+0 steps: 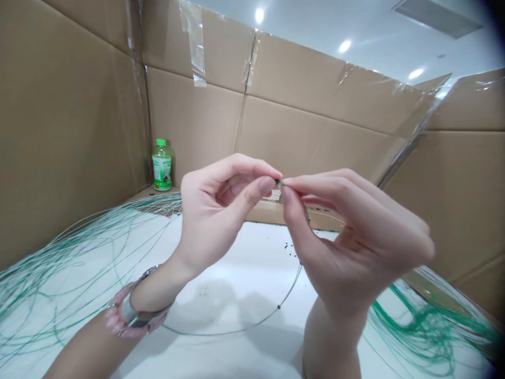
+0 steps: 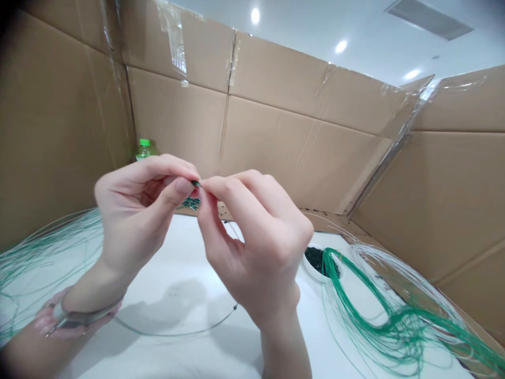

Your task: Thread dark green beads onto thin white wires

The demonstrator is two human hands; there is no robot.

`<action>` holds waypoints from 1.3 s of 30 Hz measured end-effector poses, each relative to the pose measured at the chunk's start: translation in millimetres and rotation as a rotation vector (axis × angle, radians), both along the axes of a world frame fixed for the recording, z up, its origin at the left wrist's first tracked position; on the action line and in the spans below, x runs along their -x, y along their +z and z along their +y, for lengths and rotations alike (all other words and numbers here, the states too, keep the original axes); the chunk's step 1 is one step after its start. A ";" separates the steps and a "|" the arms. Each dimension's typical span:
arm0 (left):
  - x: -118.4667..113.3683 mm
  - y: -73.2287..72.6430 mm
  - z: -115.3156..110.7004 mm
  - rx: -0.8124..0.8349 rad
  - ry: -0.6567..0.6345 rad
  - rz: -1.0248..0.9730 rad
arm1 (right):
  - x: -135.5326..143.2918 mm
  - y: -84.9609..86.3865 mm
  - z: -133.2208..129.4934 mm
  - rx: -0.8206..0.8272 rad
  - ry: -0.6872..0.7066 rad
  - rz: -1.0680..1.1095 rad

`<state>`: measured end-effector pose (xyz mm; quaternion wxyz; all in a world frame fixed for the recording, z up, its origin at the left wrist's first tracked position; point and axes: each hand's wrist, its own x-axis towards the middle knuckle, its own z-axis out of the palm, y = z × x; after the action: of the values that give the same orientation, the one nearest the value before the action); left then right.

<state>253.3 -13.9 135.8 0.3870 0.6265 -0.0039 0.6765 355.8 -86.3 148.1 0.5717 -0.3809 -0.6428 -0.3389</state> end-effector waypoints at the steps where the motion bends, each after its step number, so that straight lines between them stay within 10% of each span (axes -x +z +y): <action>1: 0.1 0.0 0.1 -0.003 0.003 0.001 | -0.1 -0.3 0.3 -0.011 -0.003 -0.002; 21: 2.2 -2.8 4.3 -0.208 0.196 0.107 | -1.2 0.3 -6.3 0.079 -0.145 -0.058; 39: 7.9 4.4 14.9 -0.129 0.032 0.200 | -7.1 -1.1 6.0 0.136 0.161 0.157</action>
<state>245.5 1.0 140.2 0.3335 0.7144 0.0011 0.6152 362.9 -80.3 147.0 0.6186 -0.3914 -0.6459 -0.2166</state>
